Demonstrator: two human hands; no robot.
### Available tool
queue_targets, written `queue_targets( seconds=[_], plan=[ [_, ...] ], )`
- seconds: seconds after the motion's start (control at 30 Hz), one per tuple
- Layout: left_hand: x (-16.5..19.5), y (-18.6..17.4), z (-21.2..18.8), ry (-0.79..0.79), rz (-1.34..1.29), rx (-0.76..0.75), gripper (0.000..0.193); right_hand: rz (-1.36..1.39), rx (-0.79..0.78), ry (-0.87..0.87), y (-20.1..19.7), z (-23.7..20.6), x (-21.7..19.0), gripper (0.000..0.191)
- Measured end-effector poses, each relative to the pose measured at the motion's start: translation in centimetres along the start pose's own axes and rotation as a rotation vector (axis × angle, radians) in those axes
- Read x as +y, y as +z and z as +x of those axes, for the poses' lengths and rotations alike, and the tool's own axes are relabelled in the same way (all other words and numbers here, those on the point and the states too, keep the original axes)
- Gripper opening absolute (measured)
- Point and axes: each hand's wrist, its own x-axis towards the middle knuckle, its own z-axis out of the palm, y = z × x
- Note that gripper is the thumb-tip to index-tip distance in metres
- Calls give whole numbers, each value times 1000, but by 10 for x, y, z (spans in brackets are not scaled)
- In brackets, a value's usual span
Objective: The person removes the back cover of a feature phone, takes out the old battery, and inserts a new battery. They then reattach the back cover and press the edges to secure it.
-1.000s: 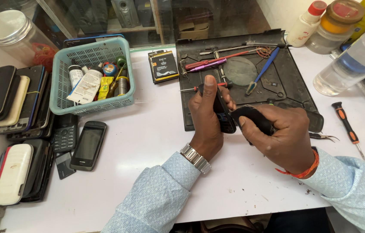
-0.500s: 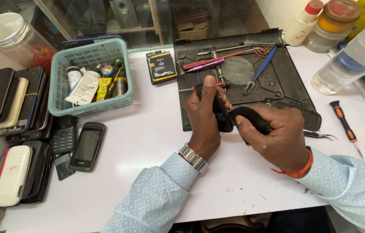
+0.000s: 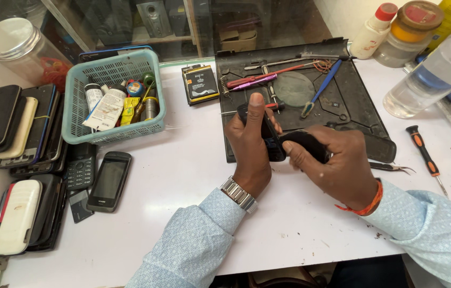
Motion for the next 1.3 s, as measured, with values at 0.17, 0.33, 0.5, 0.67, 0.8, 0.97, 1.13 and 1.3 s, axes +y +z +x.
queue_targets(
  seconds=[0.17,0.33,0.5,0.67,0.8,0.97,1.13,1.3],
  plan=[
    [-2,-1,0,36,79,5,46,-101,4,-55,-5,4,2,19],
    [-2,-2,-1,30,84,30,44,-81,-11,-15,-1,4,3,15],
    [-1,0,-1,22,109,54,45,-39,-65,11,-2,7,5,14],
    [3,0,-2,4,126,58,43,-35,-56,50,1,5,5,21],
    [2,0,-2,17,126,50,45,-45,-51,-8,0,4,4,21],
    [0,-1,-2,32,126,67,46,-59,-69,104,-1,5,3,19],
    [0,-1,-2,-7,103,77,45,-57,-86,117,-2,5,1,20],
    [0,0,-1,-23,81,97,47,-41,-118,228,-2,6,0,20]
  ],
)
